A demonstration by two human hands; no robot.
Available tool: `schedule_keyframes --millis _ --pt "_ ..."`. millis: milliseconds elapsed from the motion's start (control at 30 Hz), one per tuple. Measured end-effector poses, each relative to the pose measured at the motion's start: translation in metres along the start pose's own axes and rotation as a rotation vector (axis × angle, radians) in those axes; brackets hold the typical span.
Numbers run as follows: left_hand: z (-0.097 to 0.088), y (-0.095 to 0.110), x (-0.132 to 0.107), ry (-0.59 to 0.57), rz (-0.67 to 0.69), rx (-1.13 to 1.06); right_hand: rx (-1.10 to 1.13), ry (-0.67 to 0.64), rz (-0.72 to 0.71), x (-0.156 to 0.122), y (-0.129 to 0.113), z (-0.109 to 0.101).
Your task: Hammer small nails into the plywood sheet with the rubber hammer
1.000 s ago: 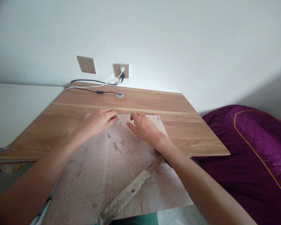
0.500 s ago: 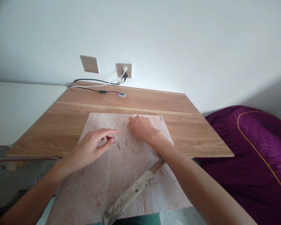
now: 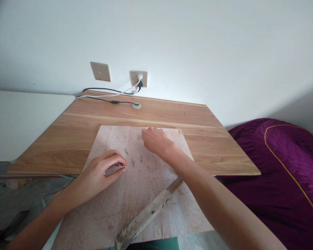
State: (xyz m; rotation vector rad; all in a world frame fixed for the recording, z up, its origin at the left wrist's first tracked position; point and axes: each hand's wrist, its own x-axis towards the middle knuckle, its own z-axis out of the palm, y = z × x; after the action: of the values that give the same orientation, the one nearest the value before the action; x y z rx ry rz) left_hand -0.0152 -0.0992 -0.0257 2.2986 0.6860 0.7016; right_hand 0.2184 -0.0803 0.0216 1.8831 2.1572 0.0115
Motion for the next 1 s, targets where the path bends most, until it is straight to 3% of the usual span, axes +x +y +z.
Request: schedule_keyframes --millis 133,267,400,500,667,867,1000 --pt "0.001 0.004 -0.01 -0.004 -0.027 0.031 -0.004 0.005 -0.013 -0.002 -0.003 -0.007" --pt "-0.001 0.011 -0.021 -0.031 -0.044 0.058 0.022 0.114 -0.018 -0.013 -0.003 -0.017" --pt "-0.006 0.011 -0.027 -0.02 -0.042 0.059 0.209 0.207 0.02 -0.027 0.005 -0.021" --pt "-0.008 0.009 -0.029 -0.002 -0.052 0.054 0.387 0.232 -0.058 -0.036 0.014 -0.015" --pt "-0.006 0.005 -0.031 0.001 -0.044 0.05 0.541 0.194 -0.175 -0.054 0.018 0.0" --pt "-0.005 0.005 -0.029 -0.004 -0.049 0.059 0.79 0.088 -0.209 -0.072 0.014 0.007" --pt "-0.007 0.007 -0.028 0.0 -0.047 0.055 0.823 0.066 -0.247 -0.072 0.011 0.011"
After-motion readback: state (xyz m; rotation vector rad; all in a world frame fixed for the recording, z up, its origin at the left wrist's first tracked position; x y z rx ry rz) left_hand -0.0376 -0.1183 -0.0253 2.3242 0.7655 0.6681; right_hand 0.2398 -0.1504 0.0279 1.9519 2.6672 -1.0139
